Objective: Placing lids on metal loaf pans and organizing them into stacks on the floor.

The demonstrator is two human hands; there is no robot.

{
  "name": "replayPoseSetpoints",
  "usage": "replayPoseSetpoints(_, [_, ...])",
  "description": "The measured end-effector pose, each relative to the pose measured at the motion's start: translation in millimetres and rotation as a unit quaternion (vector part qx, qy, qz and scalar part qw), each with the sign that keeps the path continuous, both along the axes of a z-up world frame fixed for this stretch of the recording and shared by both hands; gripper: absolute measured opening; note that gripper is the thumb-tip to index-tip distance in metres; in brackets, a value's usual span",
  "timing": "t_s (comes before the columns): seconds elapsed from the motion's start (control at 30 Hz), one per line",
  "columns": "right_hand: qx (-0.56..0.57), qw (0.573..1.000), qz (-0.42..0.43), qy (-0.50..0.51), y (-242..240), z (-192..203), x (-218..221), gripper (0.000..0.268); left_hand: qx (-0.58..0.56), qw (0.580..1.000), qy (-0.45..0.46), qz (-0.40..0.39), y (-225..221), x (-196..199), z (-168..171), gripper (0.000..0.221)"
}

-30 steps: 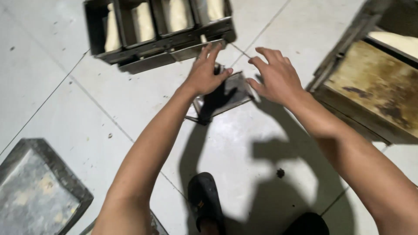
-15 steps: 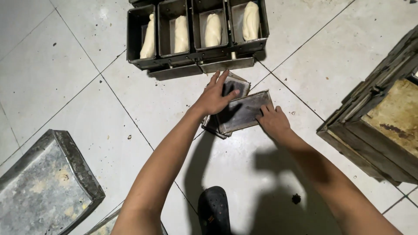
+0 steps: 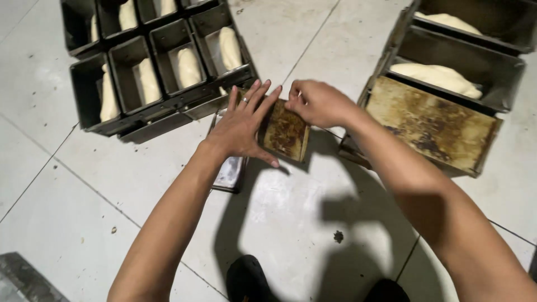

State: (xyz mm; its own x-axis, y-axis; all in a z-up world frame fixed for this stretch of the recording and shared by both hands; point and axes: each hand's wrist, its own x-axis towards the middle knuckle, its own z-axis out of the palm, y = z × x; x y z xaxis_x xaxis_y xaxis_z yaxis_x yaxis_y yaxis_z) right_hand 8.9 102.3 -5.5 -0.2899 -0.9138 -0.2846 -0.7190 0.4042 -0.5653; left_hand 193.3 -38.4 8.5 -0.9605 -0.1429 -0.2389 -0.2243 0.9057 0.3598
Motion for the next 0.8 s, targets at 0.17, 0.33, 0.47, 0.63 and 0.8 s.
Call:
replayPoseSetpoints(0.17, [-0.09, 0.983, -0.13, -0.098, 78.0, 55.2, -58.9, 0.02, -0.165, 0.964, 0.182, -0.101, 34.0, -83.4, -31.5, 0.177])
replayPoseSetpoints(0.33, [-0.125, 0.946, -0.289, -0.08, 144.9, 86.0, -89.0, 0.029, -0.132, 0.969, 0.154, -0.14, 69.8, -155.4, -8.4, 0.176])
replayPoseSetpoints(0.47, [-0.12, 0.948, -0.287, 0.069, 190.9, 79.7, -128.7, 0.068, -0.146, 0.978, 0.096, -0.112, 55.7, -192.4, 14.4, 0.171])
replayPoseSetpoints(0.63, [0.0, 0.958, -0.239, 0.16, 227.5, 15.0, -191.7, 0.113, -0.212, 0.97, 0.019, -0.113, 16.0, -242.6, 26.1, 0.166])
replayPoseSetpoints(0.8, [0.021, 0.966, -0.2, 0.162, 229.2, -15.7, -210.1, 0.127, -0.223, 0.966, -0.028, -0.129, 5.7, -276.7, 13.5, 0.159])
